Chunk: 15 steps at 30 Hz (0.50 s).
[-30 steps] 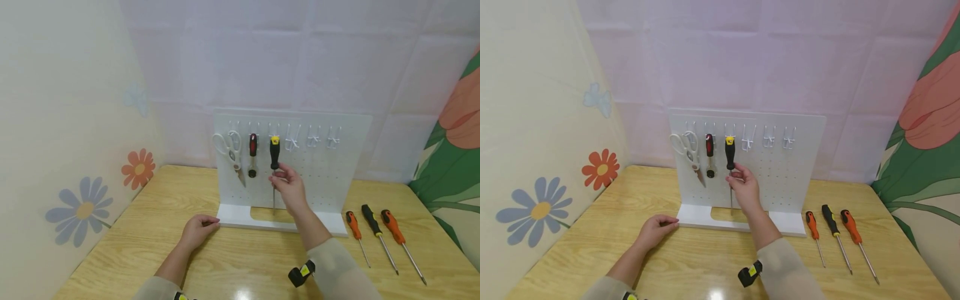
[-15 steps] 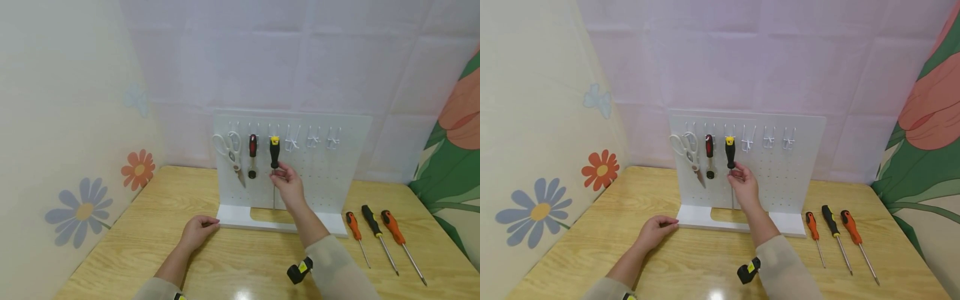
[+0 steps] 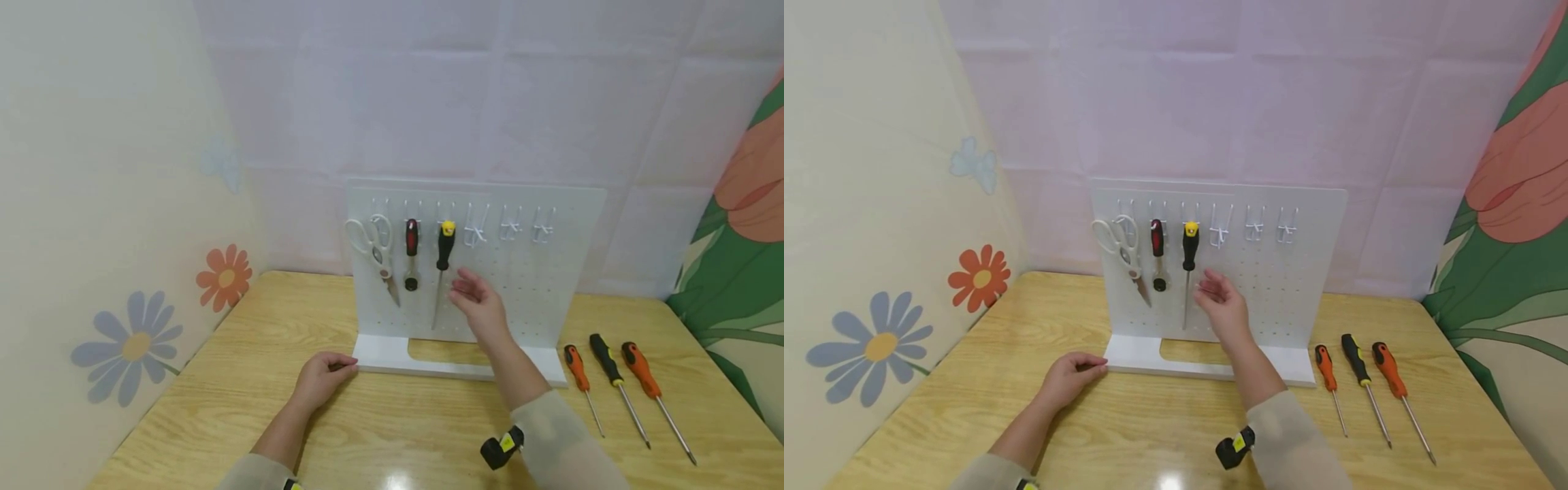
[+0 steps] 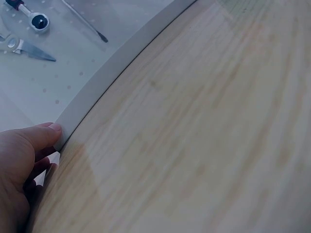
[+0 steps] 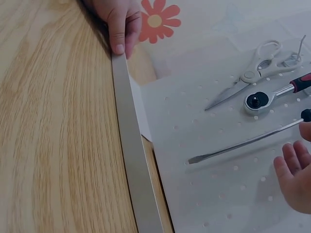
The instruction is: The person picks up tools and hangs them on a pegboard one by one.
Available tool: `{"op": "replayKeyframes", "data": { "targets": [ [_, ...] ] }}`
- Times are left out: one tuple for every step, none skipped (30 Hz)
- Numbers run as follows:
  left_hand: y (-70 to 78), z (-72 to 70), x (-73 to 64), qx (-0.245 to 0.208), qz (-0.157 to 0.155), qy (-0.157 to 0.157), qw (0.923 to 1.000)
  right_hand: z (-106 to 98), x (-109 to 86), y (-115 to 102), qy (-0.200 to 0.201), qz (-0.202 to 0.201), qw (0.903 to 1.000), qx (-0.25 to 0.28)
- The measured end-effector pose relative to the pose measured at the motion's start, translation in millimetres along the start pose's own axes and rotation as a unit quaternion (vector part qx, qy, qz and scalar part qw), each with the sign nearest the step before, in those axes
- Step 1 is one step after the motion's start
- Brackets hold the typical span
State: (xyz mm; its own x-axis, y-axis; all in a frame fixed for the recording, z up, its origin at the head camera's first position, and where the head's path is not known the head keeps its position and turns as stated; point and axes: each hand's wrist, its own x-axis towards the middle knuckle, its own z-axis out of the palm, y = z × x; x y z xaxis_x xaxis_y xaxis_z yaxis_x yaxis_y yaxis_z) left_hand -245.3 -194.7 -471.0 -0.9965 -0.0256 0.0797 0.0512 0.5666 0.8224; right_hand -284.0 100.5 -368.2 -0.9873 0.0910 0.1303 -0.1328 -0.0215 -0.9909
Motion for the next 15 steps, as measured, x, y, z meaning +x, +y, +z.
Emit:
{"op": "replayKeyframes", "data": {
  "targets": [
    [-0.3,0.2,0.0,0.000,0.000,0.000,1.0000,-2,-0.3,1,-0.001,-0.001,1.0000,-0.005],
    [-0.5,0.4,0.1,0.000,0.000,0.000,1.0000,-4,-1.1,1,-0.001,-0.001,0.9999,-0.010],
    [-0.5,0.5,0.2,0.000,0.000,0.000,1.0000,-7,-2.3,1,-0.003,0.003,0.9998,-0.018],
    [-0.6,0.6,0.3,0.001,0.000,0.000,1.0000,-10,-3.4,1,-0.006,0.005,0.9997,-0.024],
    [-0.6,0.6,0.3,0.000,-0.001,0.001,1.0000,-13,-4.4,2,-0.009,0.007,0.9995,-0.030],
    [-0.7,0.7,0.5,0.000,0.000,0.001,1.0000,-16,-6.2,2,-0.012,0.008,0.9992,-0.036],
    [-0.6,0.6,0.4,0.000,-0.001,0.001,1.0000,-20,-7.9,2,-0.016,0.010,0.9990,-0.042],
    [-0.7,0.7,0.5,0.001,0.000,0.001,1.0000,-24,-9.7,2,-0.019,0.012,0.9986,-0.048],
    [-0.7,0.7,0.6,0.001,-0.001,0.001,1.0000,-28,-11.3,2,-0.023,0.012,0.9983,-0.053],
    [-1.0,0.8,0.7,0.002,-0.001,0.001,1.0000,-33,-13.0,2,-0.026,0.013,0.9979,-0.059],
    [-0.8,0.8,0.8,0.002,-0.001,0.001,1.0000,-37,-15.0,3,-0.027,0.012,0.9975,-0.064],
    [-0.8,0.8,0.9,0.004,-0.001,0.000,1.0000,-41,-17.1,3,-0.029,0.011,0.9970,-0.071],
    [-0.7,0.8,1.0,0.005,-0.001,0.001,1.0000,-46,-18.8,3,-0.029,0.012,0.9965,-0.077],
    [-0.8,0.8,1.1,0.006,-0.001,0.001,1.0000,-50,-20.3,3,-0.029,0.011,0.9959,-0.085],
    [-0.6,0.7,1.1,0.006,-0.001,0.002,1.0000,-54,-22.0,4,-0.029,0.011,0.9952,-0.093]
  ]
}}
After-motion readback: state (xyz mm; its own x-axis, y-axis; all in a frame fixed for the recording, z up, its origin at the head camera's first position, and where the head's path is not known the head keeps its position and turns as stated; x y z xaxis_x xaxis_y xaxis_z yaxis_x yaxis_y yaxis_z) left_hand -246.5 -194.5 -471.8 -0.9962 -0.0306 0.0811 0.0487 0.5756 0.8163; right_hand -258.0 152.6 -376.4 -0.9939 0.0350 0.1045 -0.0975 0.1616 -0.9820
